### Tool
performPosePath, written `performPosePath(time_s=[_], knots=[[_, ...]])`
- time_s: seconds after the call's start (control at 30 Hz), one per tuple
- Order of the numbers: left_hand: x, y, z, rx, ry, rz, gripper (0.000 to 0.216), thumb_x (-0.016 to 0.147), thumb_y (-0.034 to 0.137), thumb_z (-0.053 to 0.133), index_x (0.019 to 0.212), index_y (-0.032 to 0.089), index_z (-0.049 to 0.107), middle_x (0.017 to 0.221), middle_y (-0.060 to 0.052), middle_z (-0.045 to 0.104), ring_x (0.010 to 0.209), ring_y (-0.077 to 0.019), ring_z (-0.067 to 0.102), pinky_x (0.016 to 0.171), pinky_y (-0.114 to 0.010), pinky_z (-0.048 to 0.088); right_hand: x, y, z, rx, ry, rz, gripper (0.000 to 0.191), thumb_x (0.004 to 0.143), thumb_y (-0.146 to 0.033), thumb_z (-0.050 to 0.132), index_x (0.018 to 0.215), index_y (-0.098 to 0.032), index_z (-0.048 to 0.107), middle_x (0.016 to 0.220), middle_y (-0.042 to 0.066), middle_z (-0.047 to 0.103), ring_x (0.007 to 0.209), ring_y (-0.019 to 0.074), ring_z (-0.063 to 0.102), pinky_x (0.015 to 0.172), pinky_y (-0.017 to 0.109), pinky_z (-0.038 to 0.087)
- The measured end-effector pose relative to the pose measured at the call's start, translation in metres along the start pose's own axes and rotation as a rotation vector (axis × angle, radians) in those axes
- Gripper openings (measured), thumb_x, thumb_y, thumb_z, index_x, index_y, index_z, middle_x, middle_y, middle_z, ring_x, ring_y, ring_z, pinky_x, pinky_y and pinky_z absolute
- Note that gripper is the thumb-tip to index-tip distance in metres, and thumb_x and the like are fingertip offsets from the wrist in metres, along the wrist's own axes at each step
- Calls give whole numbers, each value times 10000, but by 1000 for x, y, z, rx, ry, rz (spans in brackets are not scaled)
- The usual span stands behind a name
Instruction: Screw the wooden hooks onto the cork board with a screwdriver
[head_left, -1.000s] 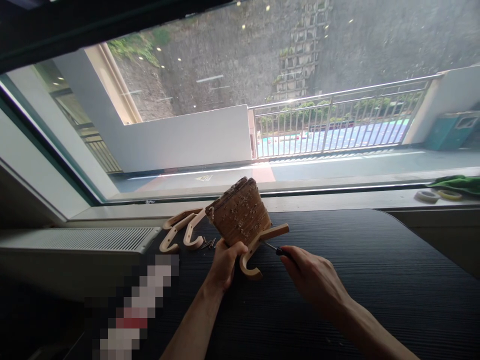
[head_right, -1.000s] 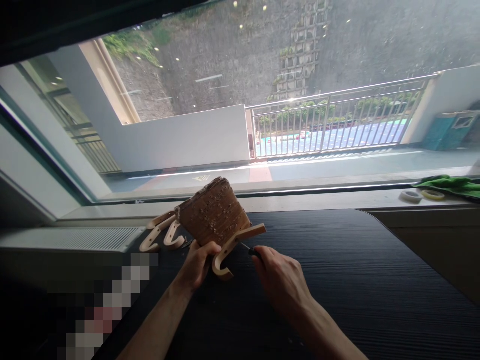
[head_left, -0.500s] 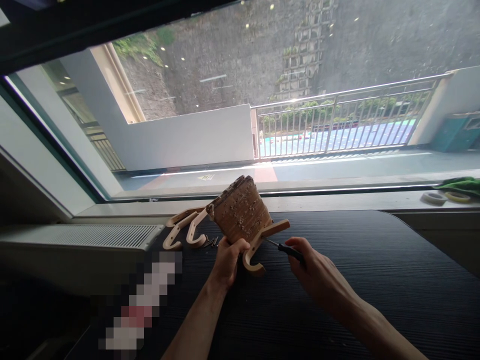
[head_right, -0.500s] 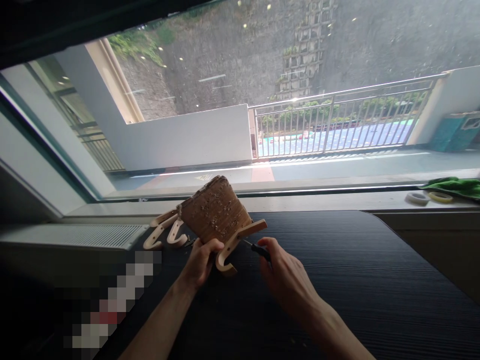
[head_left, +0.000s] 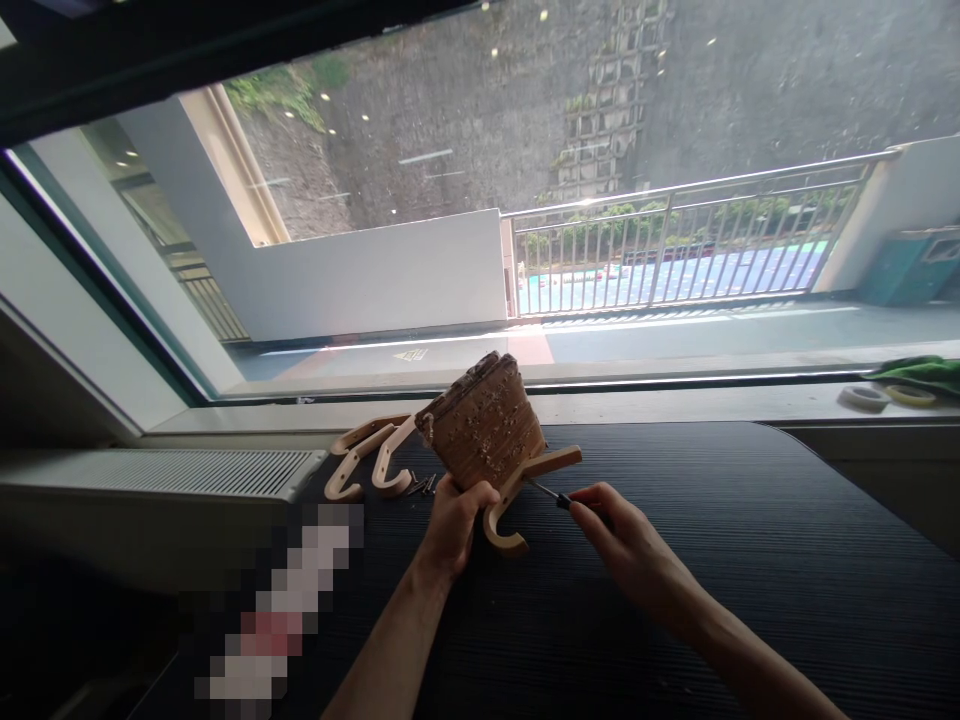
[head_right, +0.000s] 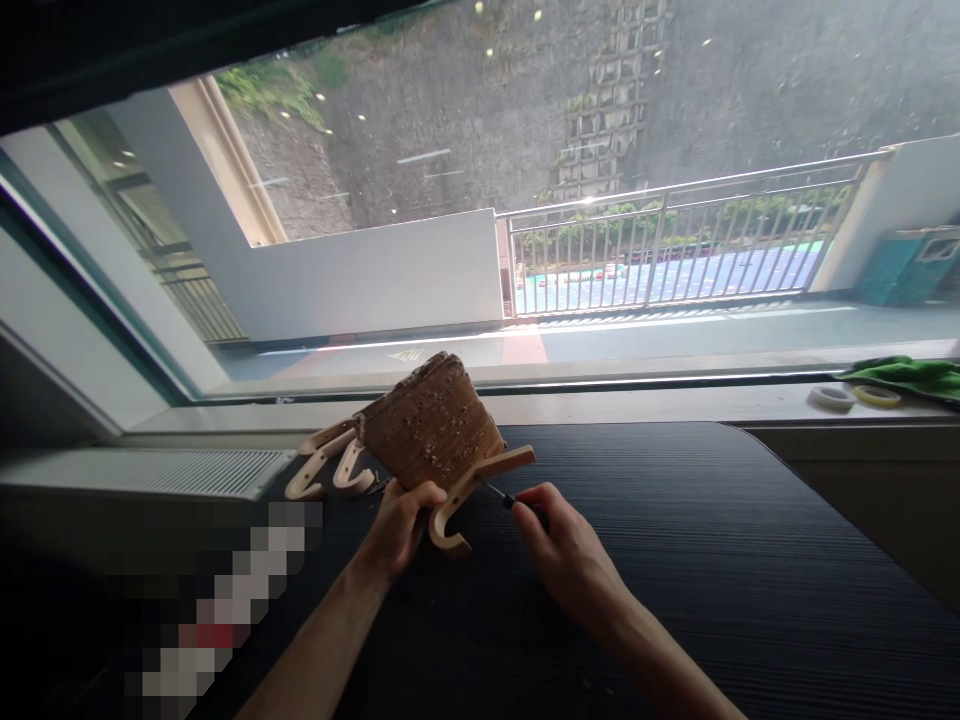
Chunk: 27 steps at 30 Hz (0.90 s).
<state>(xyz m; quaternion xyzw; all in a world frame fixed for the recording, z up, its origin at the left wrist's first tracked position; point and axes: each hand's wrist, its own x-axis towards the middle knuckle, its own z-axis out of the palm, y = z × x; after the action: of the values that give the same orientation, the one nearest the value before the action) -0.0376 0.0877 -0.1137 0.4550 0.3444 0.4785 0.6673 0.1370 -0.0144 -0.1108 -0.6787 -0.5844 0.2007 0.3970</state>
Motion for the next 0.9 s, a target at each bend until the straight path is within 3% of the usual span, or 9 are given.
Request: performPosePath(time_s=[0.2,0.43,0.53,0.63,0.9], knots=[[3,-3,-1,1,20,-2,68,563,74,611,584,125,572,554,26,547,518,-94,480,507,-214,377,-1,0,-1,-58,3,-13,223,859,-348,428,1022,-229,520,832,8,663,655,160,598,599,273,444],[1,-1,1,-41,33,-9,64,556,77,605,577,129,575,555,31,559,538,-97,496,535,-214,400,1,8,-8,-373,117,-372,174,900,-256,416,1027,-214,527,902,38,666,764,181,638,631,280,423],[0,-1,2,-21,27,-7,65,554,80,605,599,126,599,575,22,584,552,-109,518,546,-221,410,2,10,-6,-455,132,-422,181,920,-257,397,1005,-199,547,868,44,670,737,180,644,612,276,413],[0,-1,2,9,22,-12,63,553,85,609,605,121,616,584,13,593,555,-114,527,544,-225,413,-1,7,-3,-427,132,-393,198,927,-275,385,982,-199,559,840,39,676,695,172,642,599,272,406],[1,-1,-2,-2,-3,4,51,572,78,604,600,121,611,587,10,579,557,-110,516,543,-224,409,-1,1,1,-96,30,-28,298,909,-439,367,917,-228,578,700,4,657,622,168,604,558,264,417]])
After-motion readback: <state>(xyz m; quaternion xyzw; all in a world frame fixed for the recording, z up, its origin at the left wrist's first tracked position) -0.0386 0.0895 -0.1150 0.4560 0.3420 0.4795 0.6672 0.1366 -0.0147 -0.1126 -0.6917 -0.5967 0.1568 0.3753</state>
